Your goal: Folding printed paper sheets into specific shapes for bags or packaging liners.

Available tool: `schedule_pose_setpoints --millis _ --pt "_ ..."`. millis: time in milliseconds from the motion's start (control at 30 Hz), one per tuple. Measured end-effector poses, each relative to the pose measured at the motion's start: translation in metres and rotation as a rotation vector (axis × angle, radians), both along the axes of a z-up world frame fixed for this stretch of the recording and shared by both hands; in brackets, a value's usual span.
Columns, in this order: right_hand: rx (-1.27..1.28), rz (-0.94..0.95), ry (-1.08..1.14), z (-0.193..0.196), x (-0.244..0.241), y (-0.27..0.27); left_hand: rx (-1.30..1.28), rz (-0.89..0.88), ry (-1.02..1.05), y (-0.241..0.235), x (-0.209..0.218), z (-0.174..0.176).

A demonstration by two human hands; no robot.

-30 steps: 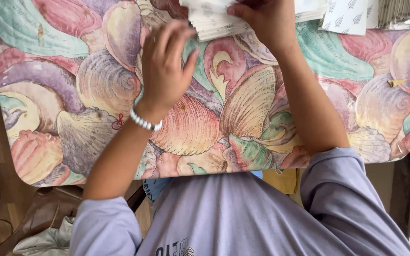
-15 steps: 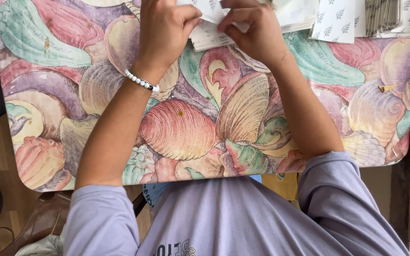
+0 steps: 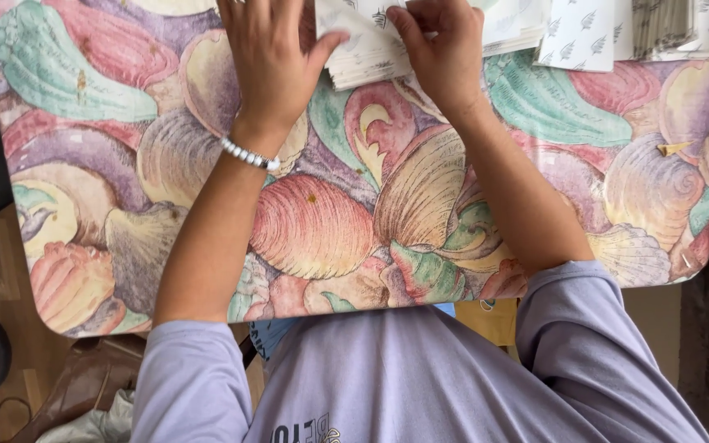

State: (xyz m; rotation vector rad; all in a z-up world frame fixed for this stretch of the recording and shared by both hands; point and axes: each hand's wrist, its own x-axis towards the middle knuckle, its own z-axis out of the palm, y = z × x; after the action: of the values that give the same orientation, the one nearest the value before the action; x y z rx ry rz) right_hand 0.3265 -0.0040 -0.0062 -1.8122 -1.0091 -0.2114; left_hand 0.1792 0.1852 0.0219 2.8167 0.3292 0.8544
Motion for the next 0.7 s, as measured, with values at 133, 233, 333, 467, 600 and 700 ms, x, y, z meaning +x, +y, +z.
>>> schedule_pose_setpoints --millis 133,233,333,467,600,700 --pt "0.04 0.023 0.028 -0.007 0.007 -0.005 0.02 -0.465 0.121 0.015 -0.008 0.012" --pt "0.141 0.08 -0.008 -0.011 0.014 -0.004 0.143 -0.55 0.138 0.026 -0.005 0.017" --pt "0.105 0.088 -0.001 -0.003 0.01 -0.007 0.216 -0.556 0.137 0.024 -0.002 0.023" --pt "0.1 0.107 -0.014 0.003 0.01 -0.008 0.331 -0.407 0.181 0.016 0.002 0.03" --pt "0.125 0.147 -0.058 0.007 0.012 -0.007 0.381 -0.347 0.192 0.015 0.003 0.033" --pt "0.103 0.132 -0.015 0.009 0.009 -0.008 0.264 -0.373 0.03 0.017 0.005 0.034"
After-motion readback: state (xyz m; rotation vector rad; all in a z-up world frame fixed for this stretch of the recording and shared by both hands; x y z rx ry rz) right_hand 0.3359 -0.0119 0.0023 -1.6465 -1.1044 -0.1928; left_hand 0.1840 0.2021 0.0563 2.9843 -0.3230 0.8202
